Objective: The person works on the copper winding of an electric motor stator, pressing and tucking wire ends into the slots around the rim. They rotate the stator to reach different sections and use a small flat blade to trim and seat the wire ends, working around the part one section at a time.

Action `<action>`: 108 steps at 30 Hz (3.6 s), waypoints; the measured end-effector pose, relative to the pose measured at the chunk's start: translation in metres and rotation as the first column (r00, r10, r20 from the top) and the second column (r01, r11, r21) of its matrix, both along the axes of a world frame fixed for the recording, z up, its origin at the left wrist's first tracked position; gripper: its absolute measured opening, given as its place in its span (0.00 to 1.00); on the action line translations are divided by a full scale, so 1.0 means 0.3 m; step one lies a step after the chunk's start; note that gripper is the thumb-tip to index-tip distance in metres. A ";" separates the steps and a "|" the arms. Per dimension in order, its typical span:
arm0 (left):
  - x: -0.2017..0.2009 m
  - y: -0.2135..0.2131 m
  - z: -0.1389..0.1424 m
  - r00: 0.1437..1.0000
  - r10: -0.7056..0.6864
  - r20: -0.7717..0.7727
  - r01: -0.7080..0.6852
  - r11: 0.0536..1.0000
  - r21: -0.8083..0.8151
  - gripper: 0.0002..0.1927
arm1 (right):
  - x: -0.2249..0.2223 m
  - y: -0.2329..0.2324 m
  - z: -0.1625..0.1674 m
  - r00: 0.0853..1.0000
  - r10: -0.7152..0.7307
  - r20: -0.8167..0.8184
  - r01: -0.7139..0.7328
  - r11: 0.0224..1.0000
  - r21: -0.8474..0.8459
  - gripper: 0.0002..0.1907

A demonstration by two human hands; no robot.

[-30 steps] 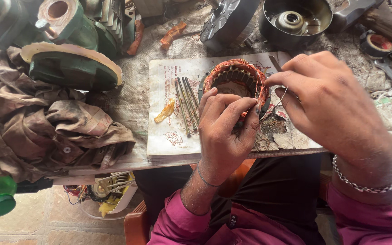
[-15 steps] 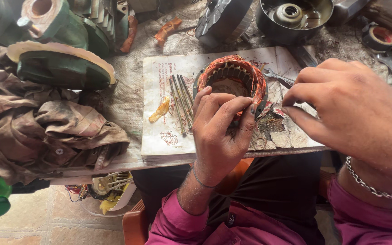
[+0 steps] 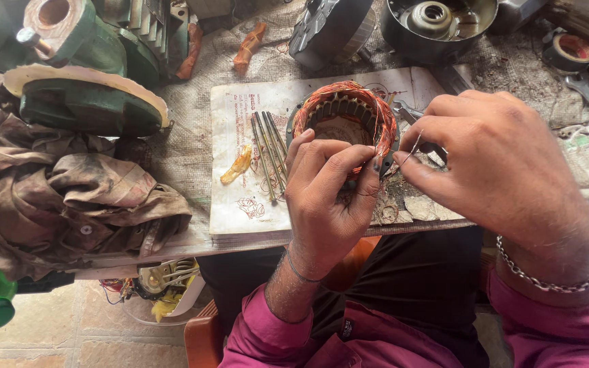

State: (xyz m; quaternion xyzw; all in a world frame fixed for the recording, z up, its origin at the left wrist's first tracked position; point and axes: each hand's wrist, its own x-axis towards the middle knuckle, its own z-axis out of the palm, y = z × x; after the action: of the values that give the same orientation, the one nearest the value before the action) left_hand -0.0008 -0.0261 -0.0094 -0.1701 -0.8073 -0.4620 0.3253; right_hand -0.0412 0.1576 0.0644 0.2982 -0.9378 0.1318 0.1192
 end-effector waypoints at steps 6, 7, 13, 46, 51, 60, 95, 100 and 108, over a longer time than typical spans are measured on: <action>0.001 -0.003 -0.004 1.000 -0.009 0.004 0.009 1.000 -0.002 0.11 | 0.021 -0.009 -0.009 0.997 -0.074 -0.027 0.075 0.995 0.073 0.11; 0.001 -0.004 -0.004 1.000 -0.009 0.004 0.009 1.000 -0.003 0.11 | 0.019 -0.007 -0.007 0.997 -0.083 -0.002 0.083 0.993 0.085 0.11; 0.000 -0.002 -0.003 1.000 -0.009 -0.010 0.009 1.000 -0.005 0.11 | -0.007 0.011 -0.004 0.975 -0.138 0.173 0.134 0.990 0.032 0.18; 0.014 -0.008 -0.003 0.999 -0.014 -0.047 0.022 0.987 0.159 0.08 | 0.074 -0.002 0.067 0.980 0.075 0.186 0.019 0.889 -0.457 0.21; 0.015 -0.018 -0.010 0.998 -0.064 -0.029 0.068 0.975 0.212 0.09 | 0.093 -0.018 0.059 0.964 0.067 0.257 0.064 0.881 -0.468 0.22; 0.025 -0.023 -0.015 0.995 -0.103 0.009 0.098 0.962 0.254 0.10 | 0.094 -0.048 0.044 0.958 0.076 0.275 0.053 0.901 -0.431 0.18; 0.028 -0.023 -0.017 0.991 -0.129 0.024 0.116 0.949 0.294 0.10 | 0.106 -0.075 0.029 0.994 0.041 0.099 0.008 0.891 -0.455 0.13; 0.028 -0.020 -0.017 0.993 -0.116 0.029 0.102 0.949 0.300 0.11 | 0.111 -0.084 0.028 0.995 0.044 0.089 0.001 0.892 -0.452 0.11; 0.026 -0.022 -0.017 0.992 -0.120 0.025 0.108 0.948 0.298 0.11 | 0.114 -0.086 0.025 0.993 0.040 0.115 0.014 0.902 -0.432 0.11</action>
State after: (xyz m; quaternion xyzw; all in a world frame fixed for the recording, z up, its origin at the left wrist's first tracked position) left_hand 0.0069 -0.0328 -0.0145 -0.1560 -0.7245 -0.5993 0.3026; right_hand -0.0071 0.1318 0.0721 0.2621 -0.8888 0.3547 0.1244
